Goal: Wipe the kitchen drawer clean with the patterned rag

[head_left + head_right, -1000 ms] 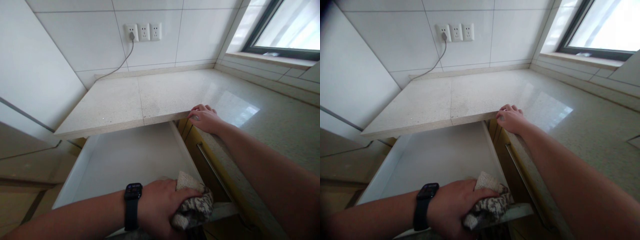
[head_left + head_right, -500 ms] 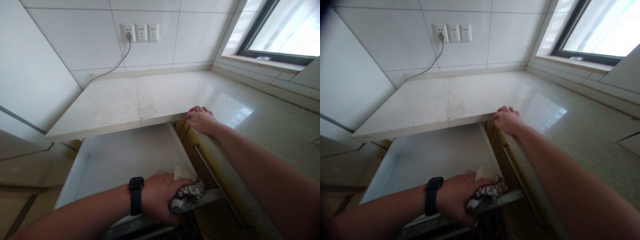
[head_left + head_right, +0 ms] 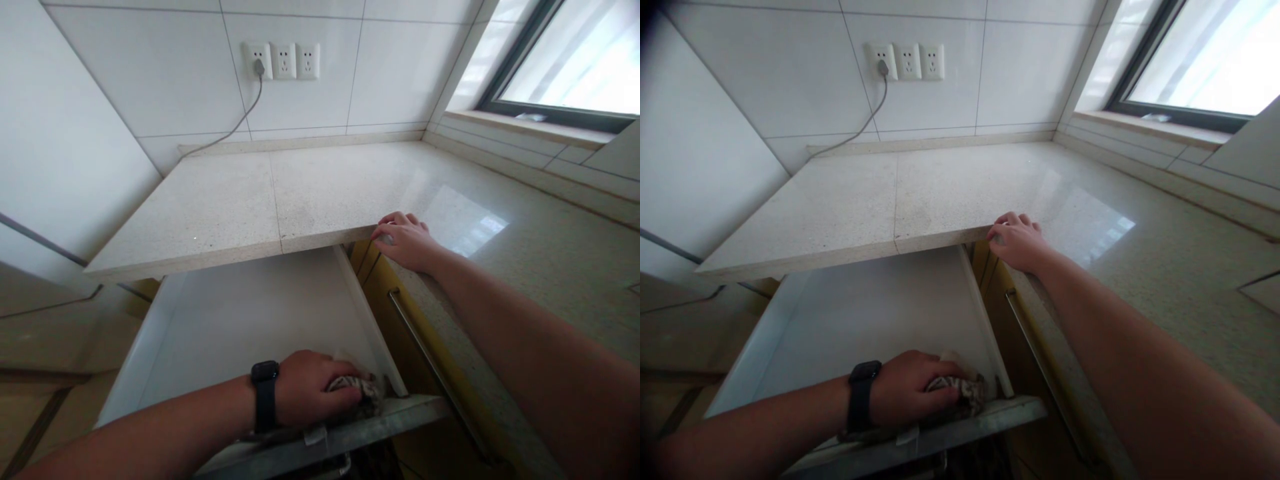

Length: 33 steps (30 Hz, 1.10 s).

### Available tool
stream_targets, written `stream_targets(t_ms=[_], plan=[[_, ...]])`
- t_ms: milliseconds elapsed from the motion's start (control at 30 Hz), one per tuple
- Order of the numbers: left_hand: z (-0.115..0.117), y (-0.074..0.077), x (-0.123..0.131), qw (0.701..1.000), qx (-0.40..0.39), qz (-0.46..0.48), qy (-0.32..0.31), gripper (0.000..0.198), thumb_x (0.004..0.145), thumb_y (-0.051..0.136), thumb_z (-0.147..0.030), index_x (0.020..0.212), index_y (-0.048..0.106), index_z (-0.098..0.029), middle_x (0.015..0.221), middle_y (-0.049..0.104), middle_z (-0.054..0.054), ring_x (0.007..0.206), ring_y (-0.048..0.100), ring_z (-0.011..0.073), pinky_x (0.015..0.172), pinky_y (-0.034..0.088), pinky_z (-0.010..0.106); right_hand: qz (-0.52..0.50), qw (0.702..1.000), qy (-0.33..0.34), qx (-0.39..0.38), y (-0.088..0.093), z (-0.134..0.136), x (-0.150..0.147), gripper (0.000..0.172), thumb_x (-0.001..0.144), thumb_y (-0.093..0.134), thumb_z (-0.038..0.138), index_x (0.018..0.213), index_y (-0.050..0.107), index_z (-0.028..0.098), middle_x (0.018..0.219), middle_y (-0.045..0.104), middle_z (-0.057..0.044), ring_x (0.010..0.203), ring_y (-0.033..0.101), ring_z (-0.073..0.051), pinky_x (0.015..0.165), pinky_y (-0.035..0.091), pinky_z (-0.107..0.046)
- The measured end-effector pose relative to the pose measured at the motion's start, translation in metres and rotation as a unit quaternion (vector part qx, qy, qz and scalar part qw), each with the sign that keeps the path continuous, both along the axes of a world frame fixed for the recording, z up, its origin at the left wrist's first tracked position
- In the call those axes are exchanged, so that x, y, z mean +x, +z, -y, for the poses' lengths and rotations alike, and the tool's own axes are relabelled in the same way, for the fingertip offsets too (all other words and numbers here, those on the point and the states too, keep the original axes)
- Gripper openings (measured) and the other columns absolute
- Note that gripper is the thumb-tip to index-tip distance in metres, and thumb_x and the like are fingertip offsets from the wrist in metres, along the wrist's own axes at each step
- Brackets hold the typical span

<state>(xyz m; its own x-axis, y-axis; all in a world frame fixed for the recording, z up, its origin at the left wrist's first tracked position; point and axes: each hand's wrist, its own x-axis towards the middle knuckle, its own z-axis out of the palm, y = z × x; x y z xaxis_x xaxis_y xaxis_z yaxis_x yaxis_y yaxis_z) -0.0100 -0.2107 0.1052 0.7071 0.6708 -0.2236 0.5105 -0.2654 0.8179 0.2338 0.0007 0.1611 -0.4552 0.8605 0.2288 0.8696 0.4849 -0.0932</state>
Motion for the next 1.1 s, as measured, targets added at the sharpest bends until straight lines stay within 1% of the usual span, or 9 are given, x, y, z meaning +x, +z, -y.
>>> stream_targets(t_ms=[100,167,333,433,567,733,867,1000,1100], plan=[[0.006,0.006,0.006,0.991,0.003,0.129,0.023,0.047,0.097,0.045,-0.051,0.135,0.059,-0.028,0.125,0.068,0.003,0.111,0.064,0.0202,0.097,0.046,0.03,0.002,1.0,-0.004,0.002,-0.001,0.0,0.0,0.028,0.088,0.052,0.045,0.101,0.073,0.033,0.125,0.056,-0.009,0.114,0.047,-0.036,0.094,0.039,-0.058],[0.007,0.007,0.009,0.988,0.0,0.151,0.029,0.047,0.095,0.049,-0.049,0.137,0.057,-0.028,0.127,0.067,0.003,0.111,0.064,0.0198,0.098,0.046,0.029,0.004,1.0,-0.004,0.004,-0.001,0.0,0.0,0.028,0.088,0.052,0.045,0.1,0.073,0.032,0.124,0.055,-0.009,0.114,0.047,-0.036,0.094,0.039,-0.059],[0.001,-0.011,0.008,0.999,-0.026,-0.035,0.002,0.064,0.082,0.06,-0.067,0.137,0.056,-0.035,0.119,0.071,0.002,0.107,0.067,0.0279,0.091,0.051,0.039,0.001,1.0,-0.003,0.001,0.001,0.001,-0.001,0.028,0.087,0.052,0.044,0.1,0.073,0.032,0.125,0.056,-0.009,0.113,0.048,-0.036,0.094,0.039,-0.059],[-0.001,-0.02,0.006,0.998,-0.024,-0.051,-0.021,0.057,0.085,0.058,-0.065,0.134,0.059,-0.035,0.118,0.071,0.002,0.107,0.067,0.0274,0.092,0.051,0.039,0.001,1.0,0.0,0.002,0.002,0.002,-0.001,0.028,0.087,0.052,0.044,0.101,0.073,0.032,0.125,0.056,-0.009,0.114,0.048,-0.036,0.095,0.039,-0.059],[0.001,-0.014,0.013,0.998,0.004,0.058,-0.021,0.048,0.091,0.056,-0.052,0.134,0.059,-0.031,0.127,0.067,0.002,0.115,0.064,0.024,0.099,0.048,0.036,0.003,1.0,0.0,0.0,0.002,0.002,-0.001,0.029,0.088,0.052,0.045,0.101,0.074,0.032,0.125,0.056,-0.01,0.115,0.047,-0.036,0.095,0.039,-0.059],[0.003,0.0,0.036,0.968,0.045,0.247,-0.024,0.047,0.091,0.06,-0.037,0.136,0.057,-0.025,0.137,0.061,0.006,0.125,0.057,0.0215,0.107,0.042,0.033,0.004,1.0,-0.008,-0.006,0.003,0.001,-0.002,0.028,0.088,0.052,0.043,0.102,0.073,0.032,0.125,0.055,-0.01,0.116,0.046,-0.036,0.094,0.039,-0.058],[0.001,-0.012,0.043,0.988,0.001,0.152,0.005,0.05,0.09,0.061,-0.043,0.136,0.057,-0.027,0.131,0.065,0.006,0.118,0.062,0.0243,0.102,0.047,0.037,0.008,1.0,-0.009,-0.014,0.003,0.002,-0.003,0.029,0.087,0.052,0.043,0.102,0.073,0.031,0.126,0.055,-0.009,0.116,0.046,-0.036,0.095,0.038,-0.057],[-0.002,-0.029,0.039,0.994,-0.068,0.083,0.01,0.047,0.089,0.059,-0.042,0.134,0.057,-0.027,0.12,0.07,0.003,0.106,0.067,0.0214,0.092,0.052,0.035,0.006,1.0,-0.009,-0.013,0.004,0.002,-0.002,0.028,0.087,0.051,0.042,0.102,0.073,0.031,0.126,0.055,-0.009,0.117,0.045,-0.035,0.095,0.037,-0.057],[-0.002,-0.021,0.039,0.991,0.009,0.133,-0.008,0.046,0.087,0.061,-0.041,0.131,0.059,-0.025,0.125,0.067,0.005,0.113,0.063,0.0228,0.098,0.049,0.036,0.005,1.0,-0.006,-0.012,0.003,0.002,-0.002,0.028,0.087,0.052,0.042,0.102,0.073,0.03,0.126,0.054,-0.009,0.116,0.045,-0.035,0.094,0.037,-0.057]])
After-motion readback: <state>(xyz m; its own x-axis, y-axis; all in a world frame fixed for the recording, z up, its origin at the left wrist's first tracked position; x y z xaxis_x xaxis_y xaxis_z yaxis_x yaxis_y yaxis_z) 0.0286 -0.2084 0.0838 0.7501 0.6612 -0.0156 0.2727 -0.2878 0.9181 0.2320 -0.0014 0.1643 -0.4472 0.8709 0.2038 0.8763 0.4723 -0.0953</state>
